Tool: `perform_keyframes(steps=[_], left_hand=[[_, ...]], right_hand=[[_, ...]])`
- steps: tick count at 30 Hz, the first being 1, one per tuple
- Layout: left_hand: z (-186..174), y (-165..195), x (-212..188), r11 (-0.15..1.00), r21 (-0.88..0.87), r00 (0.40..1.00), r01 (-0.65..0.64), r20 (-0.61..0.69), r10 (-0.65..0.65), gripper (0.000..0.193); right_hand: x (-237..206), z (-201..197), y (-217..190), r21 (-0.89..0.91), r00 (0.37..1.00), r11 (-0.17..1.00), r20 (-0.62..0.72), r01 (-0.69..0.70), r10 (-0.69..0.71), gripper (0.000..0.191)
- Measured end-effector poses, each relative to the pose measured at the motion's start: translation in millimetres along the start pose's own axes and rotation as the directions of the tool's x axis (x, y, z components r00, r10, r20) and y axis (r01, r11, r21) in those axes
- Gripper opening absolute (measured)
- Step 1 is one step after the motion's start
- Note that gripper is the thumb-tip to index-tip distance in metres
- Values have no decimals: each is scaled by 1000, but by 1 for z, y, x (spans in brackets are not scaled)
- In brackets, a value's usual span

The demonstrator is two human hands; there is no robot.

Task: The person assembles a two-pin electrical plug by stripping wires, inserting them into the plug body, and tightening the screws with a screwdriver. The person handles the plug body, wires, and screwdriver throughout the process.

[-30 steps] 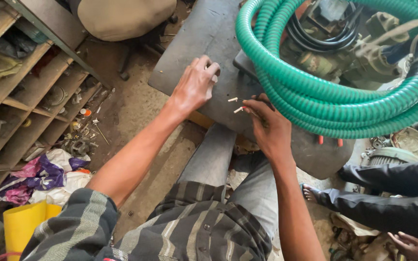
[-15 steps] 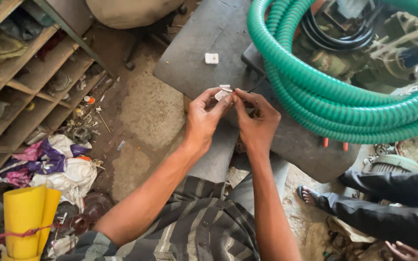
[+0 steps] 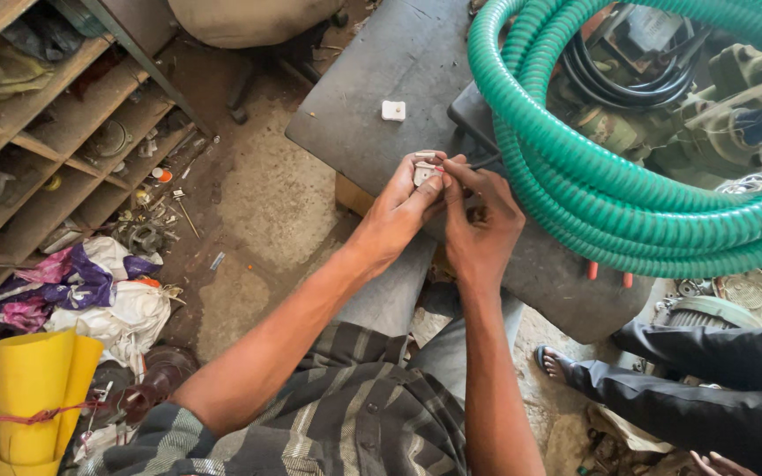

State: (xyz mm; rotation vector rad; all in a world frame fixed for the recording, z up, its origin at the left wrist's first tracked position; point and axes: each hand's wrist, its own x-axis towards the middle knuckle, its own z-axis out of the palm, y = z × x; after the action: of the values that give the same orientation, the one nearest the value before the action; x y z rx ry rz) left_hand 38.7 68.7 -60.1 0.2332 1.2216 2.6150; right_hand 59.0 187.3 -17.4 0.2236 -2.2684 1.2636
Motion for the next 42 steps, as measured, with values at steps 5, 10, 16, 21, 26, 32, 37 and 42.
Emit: perform_keyframes(steps=[5, 10, 16, 21, 26, 32, 37, 42], left_hand=[[-5, 14, -6, 956, 293, 995, 33, -96, -5, 38], [0, 22, -4, 871, 487, 978, 72, -204, 33, 29], [11, 30, -5, 815, 579, 965, 20, -225, 137, 27], [15, 36, -10, 773, 632, 961, 60, -246, 126, 31], [11, 39, -12, 782, 620, 962, 64, -248, 117, 30], [7, 33, -11, 845, 533, 977, 49, -201, 70, 32], [7, 26, -9, 996, 70, 992, 60, -111, -52, 32], [12, 18, -6, 998, -48, 996, -41, -84, 37, 31]], right_hand=[[1, -1, 4, 111, 991, 985, 19, -135, 134, 12], [-1, 3, 6, 385, 961, 882, 66, -274, 270, 10], [1, 10, 7, 516, 888, 741, 91, -429, 451, 15], [0, 21, 7, 621, 921, 714, 34, -324, 389, 28], [-1, 23, 3, 660, 932, 687, 60, -306, 357, 55], [3, 20, 3, 594, 940, 742, 73, -310, 334, 65], [4, 18, 8, 479, 966, 846, 22, -236, 257, 61], [-1, 21, 9, 421, 963, 878, -41, -226, 267, 56]])
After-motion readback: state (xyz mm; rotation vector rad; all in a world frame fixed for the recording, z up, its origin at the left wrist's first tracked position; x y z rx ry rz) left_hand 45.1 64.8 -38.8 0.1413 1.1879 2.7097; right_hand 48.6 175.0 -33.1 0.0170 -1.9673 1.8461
